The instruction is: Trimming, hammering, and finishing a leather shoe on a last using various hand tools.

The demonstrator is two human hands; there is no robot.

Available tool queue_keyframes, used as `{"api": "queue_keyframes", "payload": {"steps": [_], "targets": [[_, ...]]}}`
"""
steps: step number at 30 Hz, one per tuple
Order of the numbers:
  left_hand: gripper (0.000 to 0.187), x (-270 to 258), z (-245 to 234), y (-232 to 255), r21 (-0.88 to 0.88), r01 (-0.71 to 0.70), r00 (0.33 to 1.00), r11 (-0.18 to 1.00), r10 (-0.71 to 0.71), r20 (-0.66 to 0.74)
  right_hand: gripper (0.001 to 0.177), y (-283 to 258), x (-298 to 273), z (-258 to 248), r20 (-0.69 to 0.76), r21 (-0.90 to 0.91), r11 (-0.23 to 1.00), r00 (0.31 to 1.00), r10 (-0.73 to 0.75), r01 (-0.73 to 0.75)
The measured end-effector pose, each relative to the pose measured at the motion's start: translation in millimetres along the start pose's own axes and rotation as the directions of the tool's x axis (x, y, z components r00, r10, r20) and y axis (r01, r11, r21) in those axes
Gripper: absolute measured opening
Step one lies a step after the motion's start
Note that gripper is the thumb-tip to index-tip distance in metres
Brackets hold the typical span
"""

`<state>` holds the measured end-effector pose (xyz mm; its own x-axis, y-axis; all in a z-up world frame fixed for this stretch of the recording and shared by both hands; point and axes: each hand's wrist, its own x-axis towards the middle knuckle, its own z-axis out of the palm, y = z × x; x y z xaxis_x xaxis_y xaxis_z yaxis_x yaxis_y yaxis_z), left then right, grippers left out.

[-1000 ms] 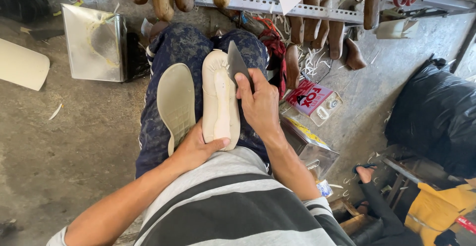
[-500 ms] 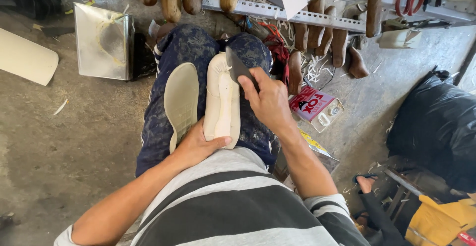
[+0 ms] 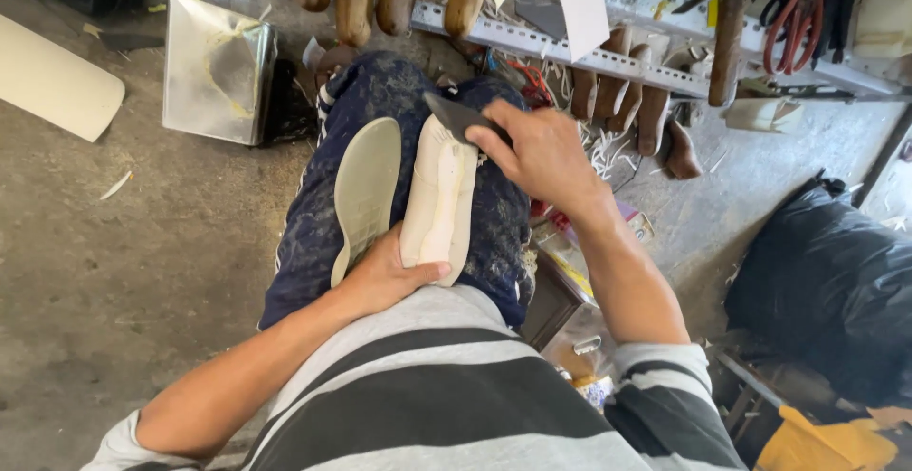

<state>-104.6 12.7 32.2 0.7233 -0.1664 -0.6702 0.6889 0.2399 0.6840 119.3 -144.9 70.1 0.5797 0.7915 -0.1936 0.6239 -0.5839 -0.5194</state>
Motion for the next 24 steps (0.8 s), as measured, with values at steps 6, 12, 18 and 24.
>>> {"api": "queue_keyframes", "payload": {"steps": [6,12,18,24], "targets": [[0.071,-2.1,-1.9,-0.2,0.005,0.004,1.0,1.0,-0.004,0.011,0.027,8.9,-14.5,-14.7,0.144,-0.043,0.997,0.988,-0.053,0.06],[0.07,-1.5,0.1,4.8,0.017,-0.013,1.0,1.0,0.012,0.026,0.029,17.2,28.2,-6.9,0.13,-0.049,0.974,0.968,-0.214,0.222],[0.071,-2.5,3.7,9.5,-0.005,-0.004,0.999,1.0,0.004,0.033,0.04,40.6,29.5,-28.7,0.377,-0.022,0.956,0.888,-0.264,0.294],[0.072,-5.2,0.6,12.4,0.012,0.033,0.999,0.999,-0.033,0.032,0.04,38.6,36.4,-24.5,0.39,0.009,0.936,0.861,-0.327,0.352]]}}
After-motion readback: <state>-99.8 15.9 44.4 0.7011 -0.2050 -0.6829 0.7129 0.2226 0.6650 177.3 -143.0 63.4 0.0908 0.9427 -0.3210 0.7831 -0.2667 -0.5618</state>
